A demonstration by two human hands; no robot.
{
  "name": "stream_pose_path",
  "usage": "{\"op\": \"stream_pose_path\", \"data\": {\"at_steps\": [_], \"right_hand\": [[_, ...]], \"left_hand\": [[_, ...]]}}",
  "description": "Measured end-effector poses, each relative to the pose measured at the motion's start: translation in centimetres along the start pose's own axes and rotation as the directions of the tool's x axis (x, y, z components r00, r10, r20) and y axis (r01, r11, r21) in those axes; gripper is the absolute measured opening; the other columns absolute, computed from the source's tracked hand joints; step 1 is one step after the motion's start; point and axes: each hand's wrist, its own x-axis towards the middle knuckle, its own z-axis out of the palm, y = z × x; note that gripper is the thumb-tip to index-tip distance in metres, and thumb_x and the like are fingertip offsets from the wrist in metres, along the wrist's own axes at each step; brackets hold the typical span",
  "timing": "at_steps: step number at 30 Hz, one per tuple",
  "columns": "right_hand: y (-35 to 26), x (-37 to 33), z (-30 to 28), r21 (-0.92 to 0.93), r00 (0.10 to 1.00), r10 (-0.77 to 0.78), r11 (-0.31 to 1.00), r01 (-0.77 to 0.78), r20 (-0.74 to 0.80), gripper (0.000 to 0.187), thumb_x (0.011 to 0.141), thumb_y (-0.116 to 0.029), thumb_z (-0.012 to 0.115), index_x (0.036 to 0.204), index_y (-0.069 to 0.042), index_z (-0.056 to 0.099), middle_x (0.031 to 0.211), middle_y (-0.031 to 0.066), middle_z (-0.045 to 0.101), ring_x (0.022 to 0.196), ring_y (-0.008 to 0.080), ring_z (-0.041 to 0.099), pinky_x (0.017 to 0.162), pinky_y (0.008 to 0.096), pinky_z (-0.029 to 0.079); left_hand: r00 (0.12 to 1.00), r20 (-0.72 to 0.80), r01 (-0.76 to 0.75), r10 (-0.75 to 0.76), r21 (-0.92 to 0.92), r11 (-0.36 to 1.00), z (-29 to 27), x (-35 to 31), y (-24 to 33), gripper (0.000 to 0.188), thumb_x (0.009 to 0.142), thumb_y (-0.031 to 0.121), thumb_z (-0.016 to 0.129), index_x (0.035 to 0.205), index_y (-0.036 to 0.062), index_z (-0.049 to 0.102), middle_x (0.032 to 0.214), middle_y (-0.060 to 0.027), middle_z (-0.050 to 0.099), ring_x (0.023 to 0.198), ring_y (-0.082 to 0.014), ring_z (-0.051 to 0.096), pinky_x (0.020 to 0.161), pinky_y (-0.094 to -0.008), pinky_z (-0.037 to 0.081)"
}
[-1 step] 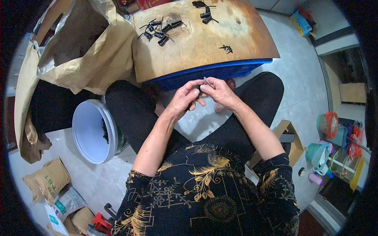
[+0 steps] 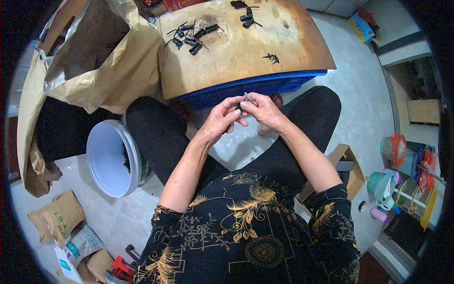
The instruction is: The recorder is assembling small black plastic components and placing them into a bin.
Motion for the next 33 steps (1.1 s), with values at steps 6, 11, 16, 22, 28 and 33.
{"op": "stream_pose_path", "data": {"at_steps": [6,11,16,22,28,33], "right_hand": [[0.8,0.6,0.0,-0.257,0.999,-0.037,0.966,0.031,-0.017,0.021,0.087,-0.02,0.055,0.092,0.0,0.054,0.072,0.0035,0.058,0.065,0.0097,0.054,0.06,0.0262,0.045],[-0.9,0.1,1.0,0.136,0.974,0.223,0.966,-0.218,-0.025,0.033,0.092,-0.033,0.046,0.102,-0.002,0.052,0.062,-0.0009,0.048,0.048,0.0049,0.04,0.038,0.0203,0.03],[-0.9,-0.1,2.6,0.269,0.946,0.321,0.916,-0.298,-0.045,0.031,0.094,-0.032,0.041,0.114,-0.008,0.047,0.058,-0.0044,0.04,0.042,0.0022,0.029,0.034,0.0172,0.021],[-0.9,0.3,2.7,0.228,0.951,0.309,0.928,-0.293,-0.033,0.036,0.095,-0.029,0.04,0.124,-0.009,0.039,0.058,-0.0045,0.038,0.043,0.0026,0.029,0.036,0.017,0.021],[-1.3,0.7,2.7,0.23,0.934,0.356,0.912,-0.34,-0.033,0.036,0.095,-0.027,0.038,0.125,-0.008,0.036,0.057,-0.005,0.035,0.044,0.0027,0.028,0.036,0.0171,0.021],[-0.5,1.3,2.6,0.241,0.938,0.348,0.911,-0.335,-0.01,0.03,0.095,-0.027,0.038,0.123,-0.015,0.037,0.056,-0.0067,0.032,0.043,0.0021,0.027,0.036,0.0172,0.02]], "left_hand": [[0.992,-0.05,-0.101,0.119,0.27,0.958,0.5,0.1,-0.3,0.037,0.087,0.009,0.049,0.124,0.0061,0.044,0.089,-0.0031,0.061,0.074,-0.0073,0.059,0.043,-0.0161,0.036],[0.962,-0.23,-0.091,0.144,0.225,0.97,0.1,0.4,-1.2,0.036,0.087,0.008,0.049,0.122,0.0048,0.044,0.087,-0.0024,0.059,0.07,-0.006,0.057,0.043,-0.0172,0.038],[0.939,-0.312,-0.086,0.145,0.192,0.977,0.1,0.8,-1.5,0.034,0.087,0.007,0.049,0.12,0.0045,0.046,0.076,-0.0007,0.055,0.056,-0.0034,0.046,0.041,-0.018,0.036],[0.933,-0.33,-0.088,0.143,0.176,0.98,0.2,1.4,-1.5,0.033,0.087,0.007,0.049,0.119,0.0047,0.046,0.073,0.0001,0.053,0.052,-0.0033,0.042,0.04,-0.0189,0.035],[0.925,-0.355,-0.075,0.139,0.188,0.979,0.2,1.8,-1.3,0.032,0.087,0.007,0.05,0.118,0.005,0.047,0.069,0.0027,0.048,0.05,-0.0026,0.039,0.038,-0.019,0.033],[0.915,-0.368,-0.066,0.164,0.264,0.962,-0.3,1.9,-2.0,0.032,0.085,0.005,0.05,0.117,0.0046,0.049,0.081,-0.0024,0.057,0.065,-0.0078,0.052,0.055,-0.0222,0.044]]}}
